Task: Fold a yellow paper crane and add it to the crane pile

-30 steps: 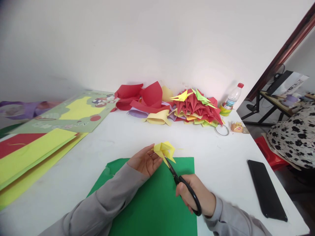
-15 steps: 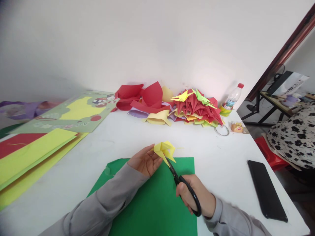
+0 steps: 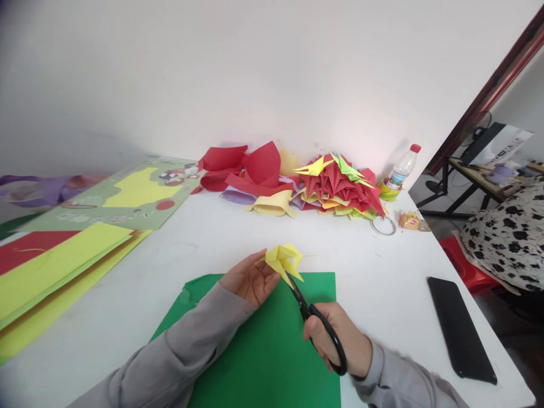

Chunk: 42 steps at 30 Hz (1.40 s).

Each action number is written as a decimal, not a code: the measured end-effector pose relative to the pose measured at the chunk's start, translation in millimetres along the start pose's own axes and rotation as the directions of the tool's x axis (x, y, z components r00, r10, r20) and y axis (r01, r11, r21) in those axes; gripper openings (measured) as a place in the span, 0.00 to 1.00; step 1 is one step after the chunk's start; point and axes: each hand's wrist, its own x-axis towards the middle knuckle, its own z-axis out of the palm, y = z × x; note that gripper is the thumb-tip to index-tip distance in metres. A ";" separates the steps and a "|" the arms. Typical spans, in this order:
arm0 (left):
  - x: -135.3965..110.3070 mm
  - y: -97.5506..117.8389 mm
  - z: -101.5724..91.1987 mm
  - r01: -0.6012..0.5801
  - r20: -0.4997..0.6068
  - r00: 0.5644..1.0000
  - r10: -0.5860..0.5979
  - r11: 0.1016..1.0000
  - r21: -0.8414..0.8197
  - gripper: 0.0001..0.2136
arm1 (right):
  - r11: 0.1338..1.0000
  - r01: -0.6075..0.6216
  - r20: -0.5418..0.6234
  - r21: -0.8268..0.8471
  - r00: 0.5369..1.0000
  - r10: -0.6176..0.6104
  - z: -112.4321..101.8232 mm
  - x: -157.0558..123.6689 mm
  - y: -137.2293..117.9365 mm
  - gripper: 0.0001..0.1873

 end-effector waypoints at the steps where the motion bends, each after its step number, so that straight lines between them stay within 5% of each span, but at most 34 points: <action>1: -0.3 0.0 0.4 0.000 -0.003 1.000 0.000 1.000 0.003 0.13 | 1.000 0.001 0.000 -0.001 1.000 -0.001 -0.1 -0.1 -0.1 0.38; 42: 0.3 2.6 0.5 -0.069 -0.003 0.998 0.069 0.997 0.015 0.11 | 0.994 -0.039 0.014 -0.104 0.999 0.041 -6.2 0.3 0.9 0.37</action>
